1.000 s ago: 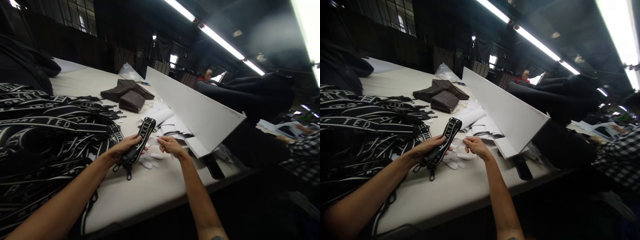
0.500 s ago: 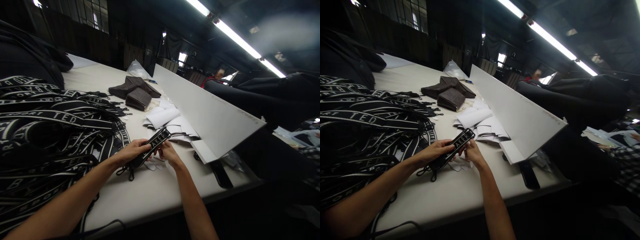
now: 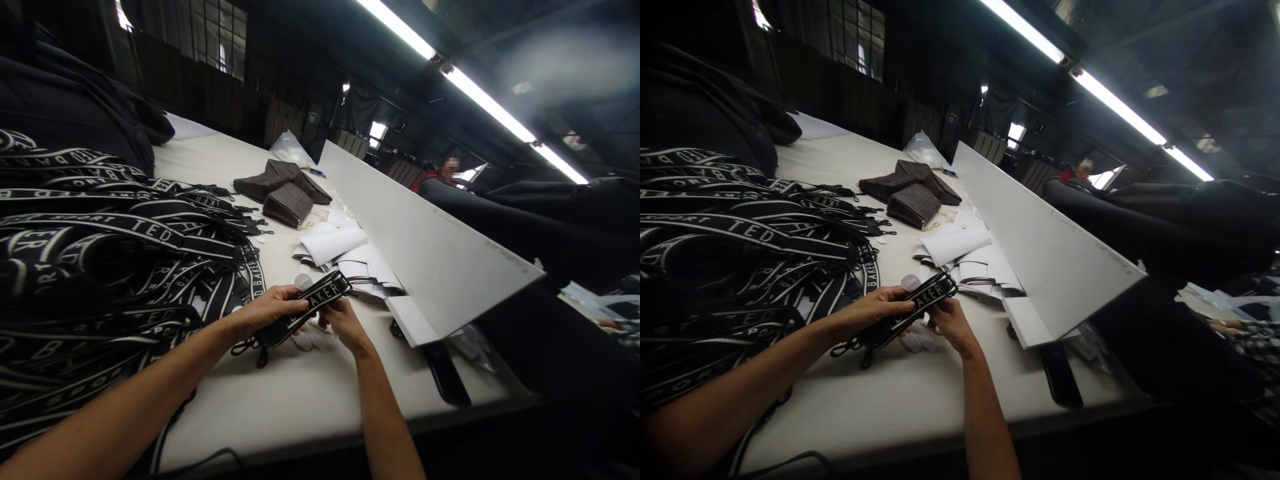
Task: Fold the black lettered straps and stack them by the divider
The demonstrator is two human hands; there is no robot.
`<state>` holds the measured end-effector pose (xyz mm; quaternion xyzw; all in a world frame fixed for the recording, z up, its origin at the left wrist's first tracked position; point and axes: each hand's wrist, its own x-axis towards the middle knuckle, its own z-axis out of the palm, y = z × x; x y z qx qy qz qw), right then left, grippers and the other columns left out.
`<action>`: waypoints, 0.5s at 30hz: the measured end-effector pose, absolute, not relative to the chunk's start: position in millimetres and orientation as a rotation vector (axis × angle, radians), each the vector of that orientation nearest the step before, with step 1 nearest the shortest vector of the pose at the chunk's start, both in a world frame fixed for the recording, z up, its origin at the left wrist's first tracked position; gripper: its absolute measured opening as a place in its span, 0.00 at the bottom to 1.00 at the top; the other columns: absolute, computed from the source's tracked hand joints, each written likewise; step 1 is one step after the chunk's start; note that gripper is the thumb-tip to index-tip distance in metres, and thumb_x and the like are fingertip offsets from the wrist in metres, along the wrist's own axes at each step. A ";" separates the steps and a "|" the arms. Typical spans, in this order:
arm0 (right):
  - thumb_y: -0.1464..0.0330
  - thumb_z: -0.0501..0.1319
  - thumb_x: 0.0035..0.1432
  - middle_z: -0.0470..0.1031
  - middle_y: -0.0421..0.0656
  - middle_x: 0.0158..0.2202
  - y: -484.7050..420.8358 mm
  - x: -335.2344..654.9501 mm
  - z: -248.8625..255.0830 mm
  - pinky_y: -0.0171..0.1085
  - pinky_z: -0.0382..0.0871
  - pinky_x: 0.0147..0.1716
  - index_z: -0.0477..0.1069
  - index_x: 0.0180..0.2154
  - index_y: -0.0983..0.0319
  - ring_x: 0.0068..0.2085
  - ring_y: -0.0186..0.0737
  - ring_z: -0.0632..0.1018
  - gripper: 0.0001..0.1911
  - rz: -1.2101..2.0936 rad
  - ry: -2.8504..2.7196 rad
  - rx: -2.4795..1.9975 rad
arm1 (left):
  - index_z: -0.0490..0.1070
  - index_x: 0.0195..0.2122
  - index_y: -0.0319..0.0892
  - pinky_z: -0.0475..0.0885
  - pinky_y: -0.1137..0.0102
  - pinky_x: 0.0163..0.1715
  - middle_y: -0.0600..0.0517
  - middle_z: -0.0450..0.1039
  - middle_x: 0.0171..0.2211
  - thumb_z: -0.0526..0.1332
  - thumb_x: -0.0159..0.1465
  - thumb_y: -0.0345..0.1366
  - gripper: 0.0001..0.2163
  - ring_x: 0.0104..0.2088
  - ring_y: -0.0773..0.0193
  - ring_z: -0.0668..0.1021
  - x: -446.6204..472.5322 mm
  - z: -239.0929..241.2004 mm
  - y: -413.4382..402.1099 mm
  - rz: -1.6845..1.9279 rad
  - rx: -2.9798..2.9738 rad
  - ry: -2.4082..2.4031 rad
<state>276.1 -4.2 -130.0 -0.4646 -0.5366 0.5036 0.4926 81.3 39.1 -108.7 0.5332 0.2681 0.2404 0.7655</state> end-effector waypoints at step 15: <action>0.55 0.63 0.54 0.72 0.39 0.24 -2.2 256.1 -133.9 0.30 0.65 0.16 0.72 0.31 0.62 0.19 0.29 0.66 0.15 1.089 -1.276 -1.174 | 0.70 0.46 0.39 0.75 0.71 0.28 0.44 0.79 0.36 0.71 0.53 0.46 0.24 0.28 0.62 0.80 75.8 -108.2 45.9 0.563 1.139 0.605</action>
